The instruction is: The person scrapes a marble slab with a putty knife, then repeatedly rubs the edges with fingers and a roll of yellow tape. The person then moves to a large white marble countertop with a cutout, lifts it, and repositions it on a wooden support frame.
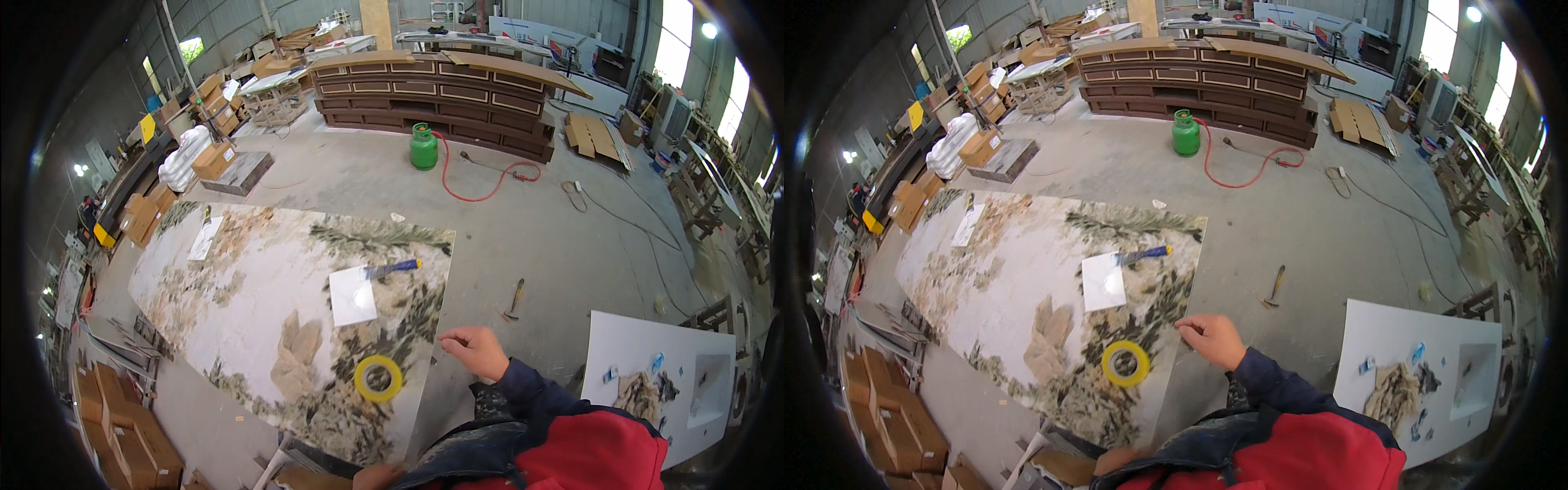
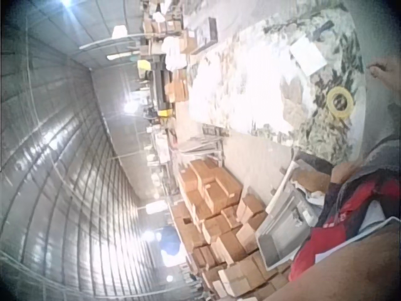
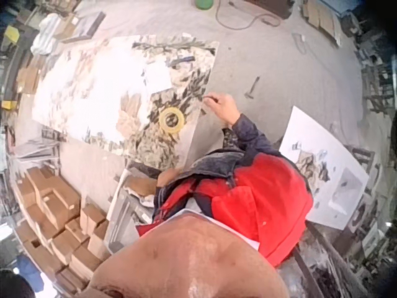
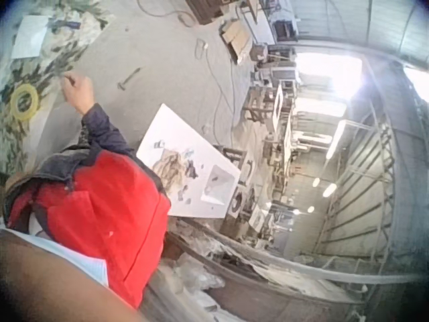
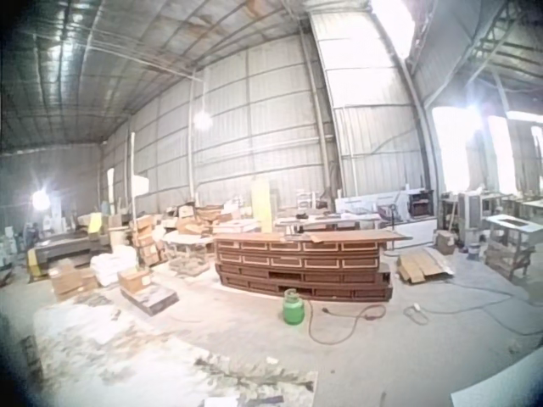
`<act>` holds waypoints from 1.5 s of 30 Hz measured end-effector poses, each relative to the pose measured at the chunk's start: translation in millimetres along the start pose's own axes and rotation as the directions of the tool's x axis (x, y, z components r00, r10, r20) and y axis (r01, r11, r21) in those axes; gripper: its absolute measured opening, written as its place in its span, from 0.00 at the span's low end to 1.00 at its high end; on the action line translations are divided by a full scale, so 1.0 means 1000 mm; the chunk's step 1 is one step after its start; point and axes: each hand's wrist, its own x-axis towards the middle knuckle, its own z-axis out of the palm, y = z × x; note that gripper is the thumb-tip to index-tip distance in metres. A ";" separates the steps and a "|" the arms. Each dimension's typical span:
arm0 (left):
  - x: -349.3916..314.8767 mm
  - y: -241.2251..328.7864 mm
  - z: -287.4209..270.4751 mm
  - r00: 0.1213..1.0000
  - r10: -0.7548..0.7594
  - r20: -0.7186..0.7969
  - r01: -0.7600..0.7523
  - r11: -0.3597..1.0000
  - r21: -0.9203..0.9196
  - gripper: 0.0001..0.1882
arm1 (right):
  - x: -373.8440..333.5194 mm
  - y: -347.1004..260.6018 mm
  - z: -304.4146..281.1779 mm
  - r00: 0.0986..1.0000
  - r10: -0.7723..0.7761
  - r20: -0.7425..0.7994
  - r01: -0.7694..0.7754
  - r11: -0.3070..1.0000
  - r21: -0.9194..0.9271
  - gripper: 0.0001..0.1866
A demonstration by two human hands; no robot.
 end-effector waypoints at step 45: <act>0.797 0.767 -0.778 0.761 0.647 0.050 -0.460 0.484 0.745 0.27 | 0.320 0.307 -0.668 0.153 0.515 -0.844 -0.474 0.787 0.394 0.16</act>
